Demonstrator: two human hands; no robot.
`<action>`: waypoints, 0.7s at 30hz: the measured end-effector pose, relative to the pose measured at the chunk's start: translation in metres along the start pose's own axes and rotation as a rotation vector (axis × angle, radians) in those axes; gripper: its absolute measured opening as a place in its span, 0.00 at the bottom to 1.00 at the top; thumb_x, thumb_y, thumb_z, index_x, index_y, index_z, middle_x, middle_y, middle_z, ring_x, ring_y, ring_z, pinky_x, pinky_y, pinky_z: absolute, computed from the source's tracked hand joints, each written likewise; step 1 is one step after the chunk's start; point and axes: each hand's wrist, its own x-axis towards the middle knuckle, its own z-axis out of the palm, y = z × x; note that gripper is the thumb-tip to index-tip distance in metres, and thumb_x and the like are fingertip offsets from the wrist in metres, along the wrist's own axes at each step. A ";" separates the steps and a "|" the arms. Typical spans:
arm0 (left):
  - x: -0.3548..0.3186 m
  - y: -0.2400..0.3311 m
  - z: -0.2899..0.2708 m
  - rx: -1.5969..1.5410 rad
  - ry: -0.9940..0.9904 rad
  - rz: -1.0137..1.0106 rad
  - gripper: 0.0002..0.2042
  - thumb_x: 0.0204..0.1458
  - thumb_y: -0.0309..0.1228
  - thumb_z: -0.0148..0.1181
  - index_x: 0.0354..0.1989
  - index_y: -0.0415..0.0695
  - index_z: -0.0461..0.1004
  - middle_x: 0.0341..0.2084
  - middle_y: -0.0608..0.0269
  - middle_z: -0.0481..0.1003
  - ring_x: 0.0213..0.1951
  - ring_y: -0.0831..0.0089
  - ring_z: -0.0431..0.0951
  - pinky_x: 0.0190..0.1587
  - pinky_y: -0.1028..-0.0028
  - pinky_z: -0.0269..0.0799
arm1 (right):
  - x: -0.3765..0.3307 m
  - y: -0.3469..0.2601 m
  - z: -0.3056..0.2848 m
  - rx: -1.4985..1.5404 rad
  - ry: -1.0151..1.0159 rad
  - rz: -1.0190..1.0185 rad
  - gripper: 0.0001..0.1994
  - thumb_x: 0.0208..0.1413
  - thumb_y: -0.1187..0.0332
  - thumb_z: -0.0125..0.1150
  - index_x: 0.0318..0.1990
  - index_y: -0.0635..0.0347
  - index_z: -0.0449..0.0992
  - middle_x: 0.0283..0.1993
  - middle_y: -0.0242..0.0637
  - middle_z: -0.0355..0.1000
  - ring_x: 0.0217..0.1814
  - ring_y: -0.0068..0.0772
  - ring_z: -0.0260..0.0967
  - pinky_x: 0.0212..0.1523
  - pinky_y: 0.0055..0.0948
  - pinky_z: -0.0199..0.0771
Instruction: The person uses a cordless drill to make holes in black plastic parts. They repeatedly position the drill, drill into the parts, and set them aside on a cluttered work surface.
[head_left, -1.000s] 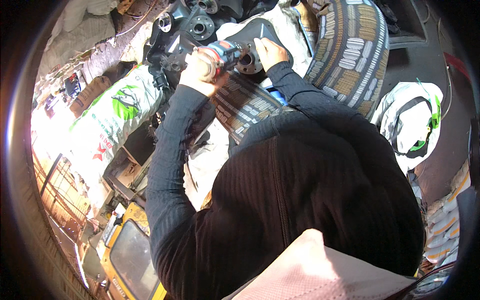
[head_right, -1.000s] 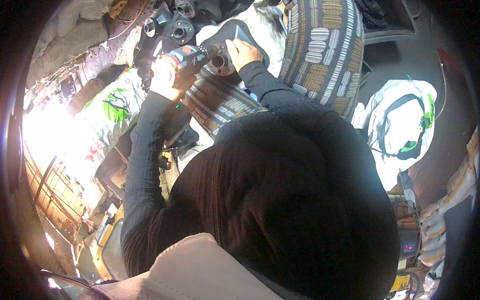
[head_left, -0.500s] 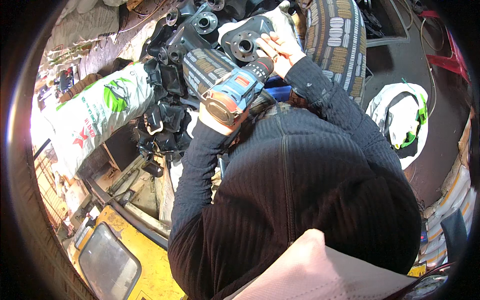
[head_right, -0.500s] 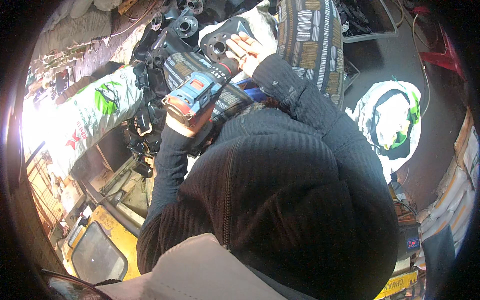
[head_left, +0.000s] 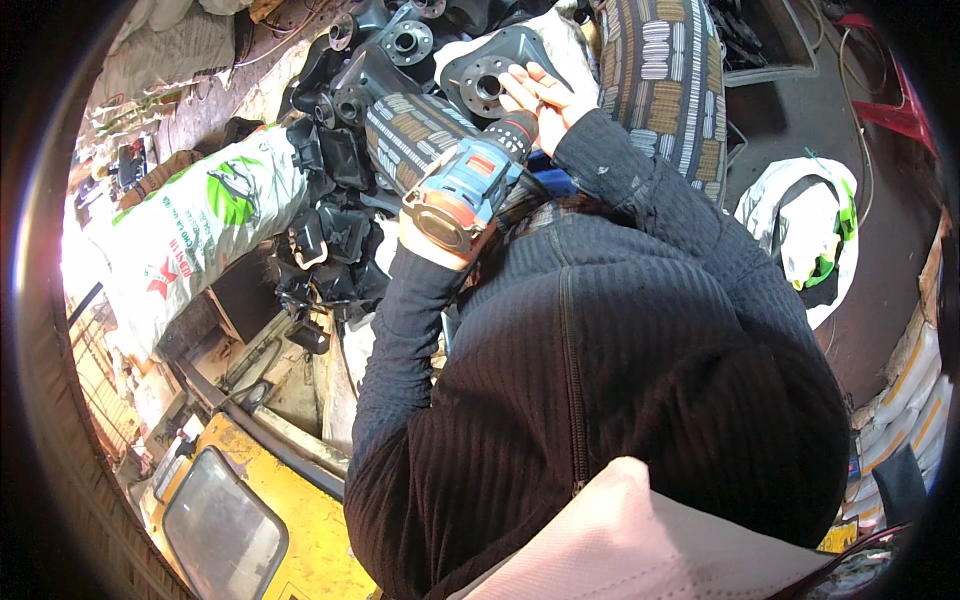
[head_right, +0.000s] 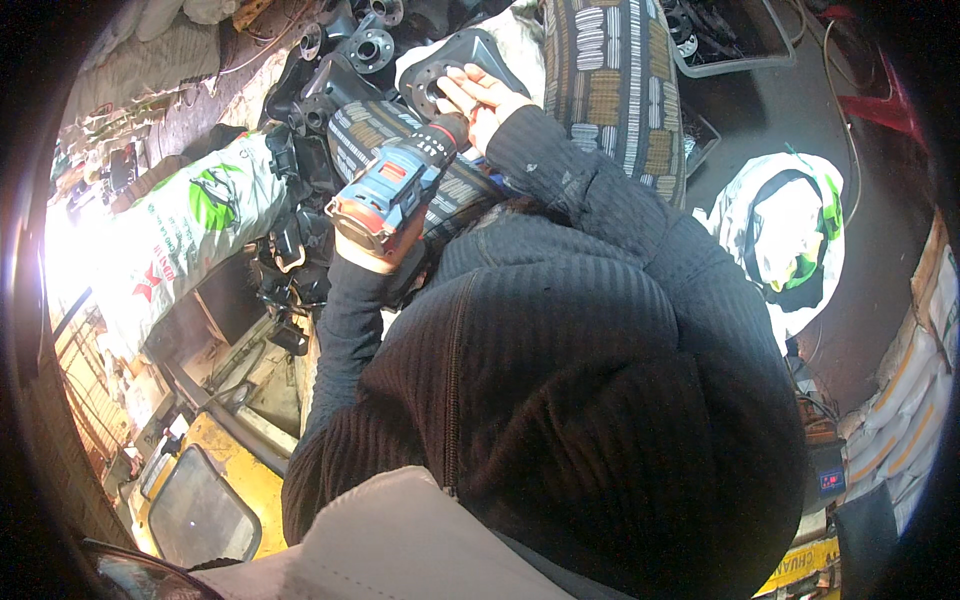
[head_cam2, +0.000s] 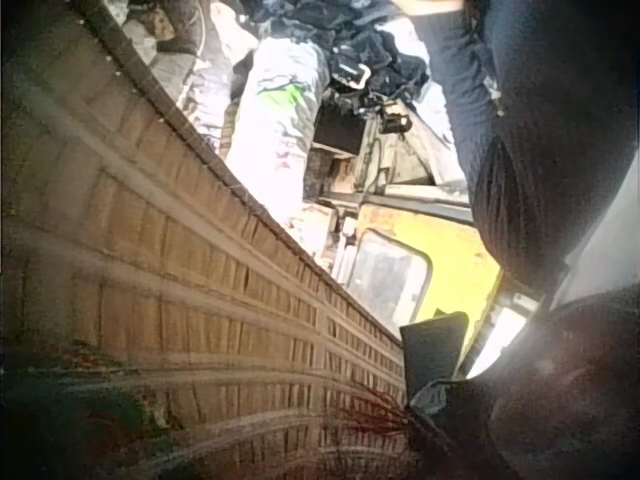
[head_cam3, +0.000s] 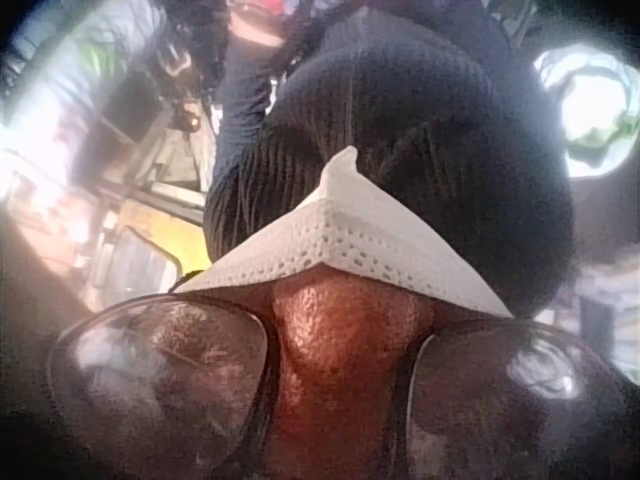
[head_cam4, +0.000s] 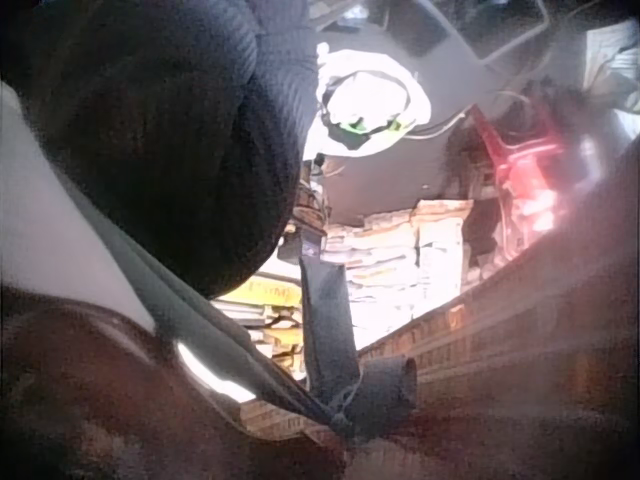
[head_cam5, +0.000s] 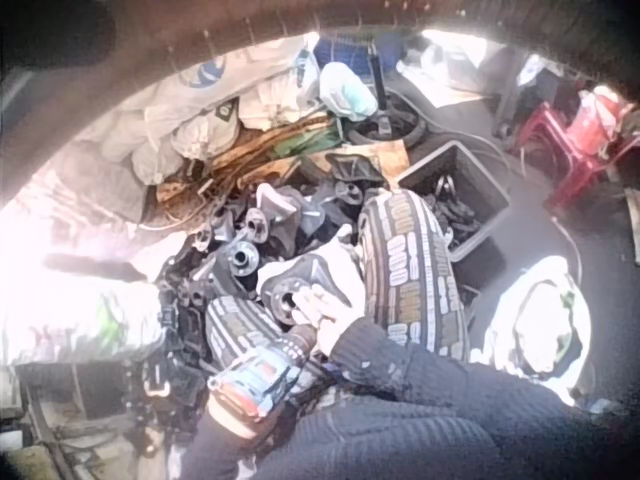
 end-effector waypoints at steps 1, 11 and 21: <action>0.001 0.001 0.001 0.013 -0.010 0.001 0.18 0.42 0.36 0.59 0.44 0.49 0.72 0.40 0.61 0.74 0.43 0.61 0.74 0.48 0.64 0.67 | -0.003 -0.001 0.003 -0.021 0.089 0.002 0.12 0.57 0.77 0.40 0.49 0.60 0.60 0.55 0.49 0.62 0.58 0.48 0.61 0.60 0.46 0.59; -0.006 -0.004 0.015 -0.771 0.028 -0.277 0.25 0.39 0.36 0.61 0.48 0.46 0.67 0.43 0.56 0.71 0.47 0.59 0.71 0.52 0.63 0.65 | -0.020 0.001 0.020 -0.141 0.200 0.175 0.10 0.59 0.73 0.41 0.46 0.64 0.65 0.50 0.46 0.67 0.54 0.41 0.65 0.58 0.38 0.62; 0.012 -0.028 0.000 -0.156 -0.092 -0.279 0.25 0.38 0.37 0.66 0.45 0.40 0.68 0.40 0.56 0.73 0.43 0.61 0.74 0.47 0.66 0.67 | -0.006 -0.012 -0.037 -0.598 0.390 0.107 0.12 0.59 0.63 0.47 0.46 0.58 0.68 0.43 0.38 0.70 0.42 0.32 0.70 0.35 0.32 0.73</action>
